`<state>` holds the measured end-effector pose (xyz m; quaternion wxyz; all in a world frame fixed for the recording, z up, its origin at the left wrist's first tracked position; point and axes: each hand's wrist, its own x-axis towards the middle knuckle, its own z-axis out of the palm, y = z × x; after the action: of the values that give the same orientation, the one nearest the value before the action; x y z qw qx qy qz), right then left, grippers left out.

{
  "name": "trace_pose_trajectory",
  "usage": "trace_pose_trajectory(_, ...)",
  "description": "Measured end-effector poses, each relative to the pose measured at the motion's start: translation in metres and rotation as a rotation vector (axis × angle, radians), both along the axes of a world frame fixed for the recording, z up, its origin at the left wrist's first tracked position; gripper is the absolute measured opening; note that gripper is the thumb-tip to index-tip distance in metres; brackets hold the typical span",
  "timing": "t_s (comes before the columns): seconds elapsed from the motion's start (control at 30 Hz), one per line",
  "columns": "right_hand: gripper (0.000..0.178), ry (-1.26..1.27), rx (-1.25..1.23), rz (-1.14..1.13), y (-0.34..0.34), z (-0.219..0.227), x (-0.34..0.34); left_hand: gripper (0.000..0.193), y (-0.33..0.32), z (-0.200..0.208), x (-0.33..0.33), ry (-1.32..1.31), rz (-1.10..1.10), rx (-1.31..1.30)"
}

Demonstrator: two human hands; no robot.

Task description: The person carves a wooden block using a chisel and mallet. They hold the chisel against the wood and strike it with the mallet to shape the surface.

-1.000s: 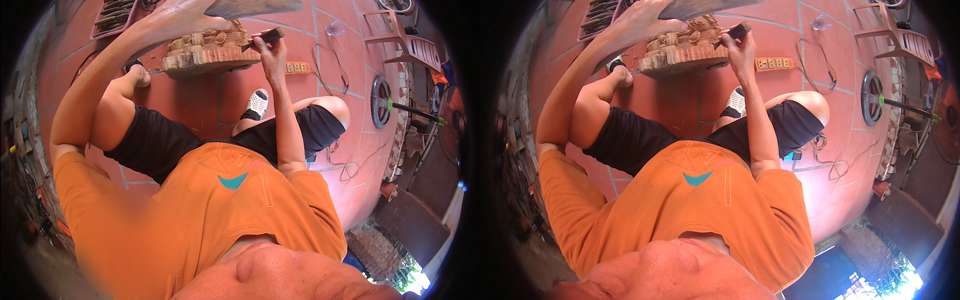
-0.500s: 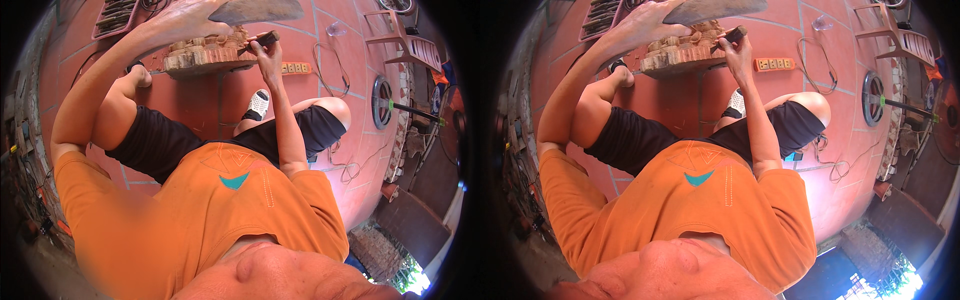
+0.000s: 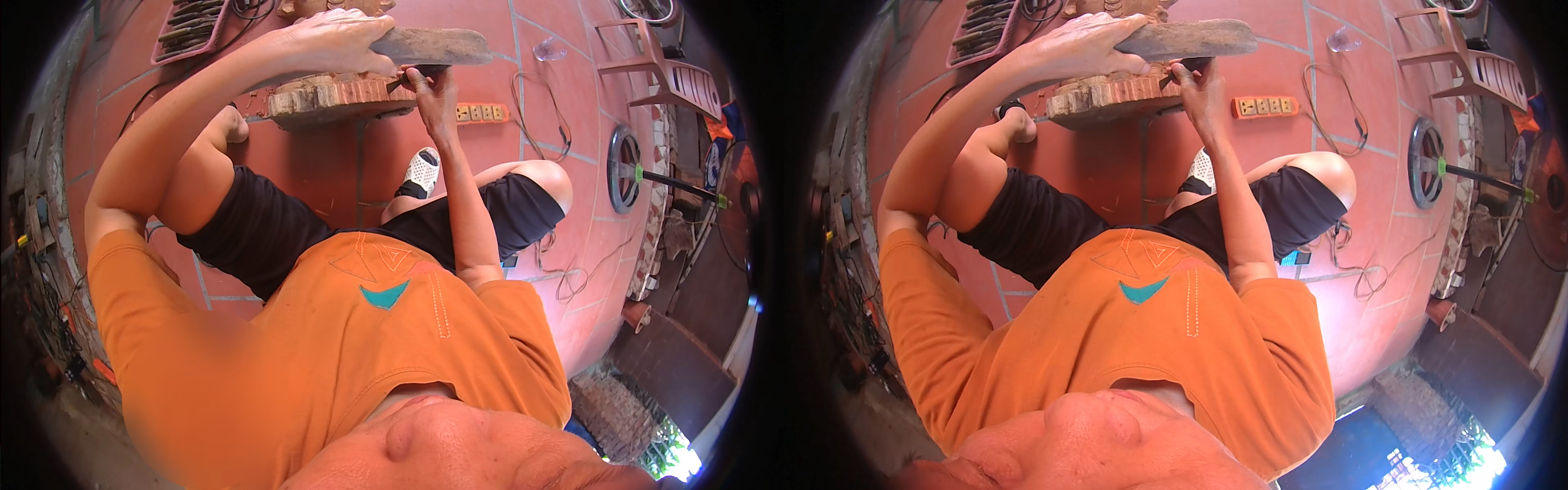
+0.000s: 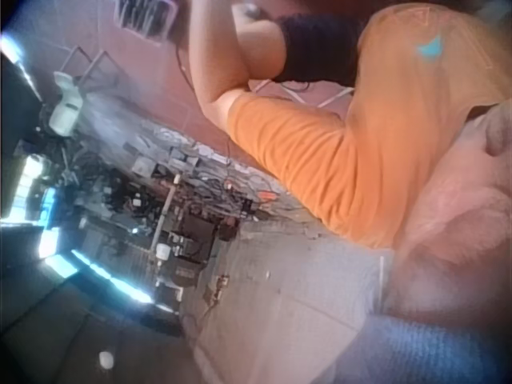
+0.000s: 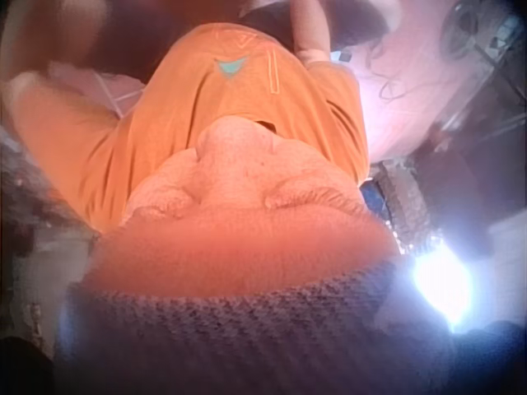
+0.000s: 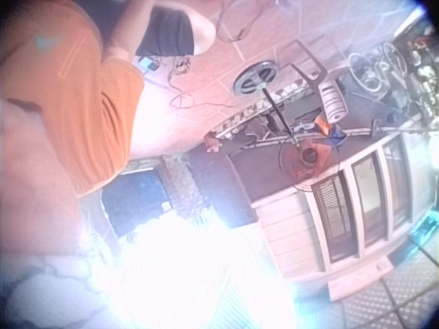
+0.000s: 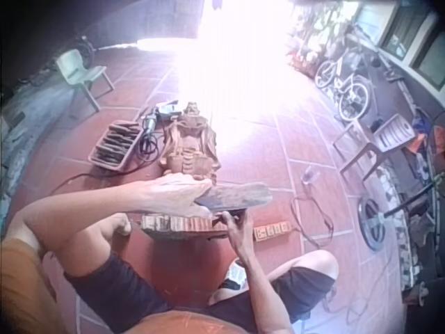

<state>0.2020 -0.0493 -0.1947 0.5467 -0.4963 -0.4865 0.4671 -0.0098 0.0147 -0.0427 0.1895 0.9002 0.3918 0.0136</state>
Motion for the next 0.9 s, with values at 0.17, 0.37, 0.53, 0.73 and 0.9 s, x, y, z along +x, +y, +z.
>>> trace_pose_trajectory(0.17, 0.022, 0.057, -0.027, -0.032, 0.0, -0.001, 0.0, 0.055, -0.01, 0.046, 0.01, 0.023, 0.033, -0.156)
trace_pose_trajectory(0.37, 0.023, 0.085, -0.078, -0.052, -0.001, 0.003, 0.003, 0.055, -0.018, 0.052, 0.021, -0.135, 0.029, -0.092)
trace_pose_trajectory(0.53, 0.024, 0.018, -0.039, -0.051, 0.0, 0.002, 0.002, 0.059, -0.007, 0.009, 0.014, -0.012, -0.07, 0.026)
trace_pose_trajectory(0.73, 0.023, 0.317, -0.238, -0.112, -0.001, -0.009, 0.028, 0.058, -0.01, 0.041, 0.009, 0.002, 0.015, -0.136)
trace_pose_trajectory(0.9, 0.022, 0.288, -0.122, -0.136, -0.002, -0.002, 0.024, 0.059, -0.011, 0.042, 0.0, -0.053, 0.033, -0.047)
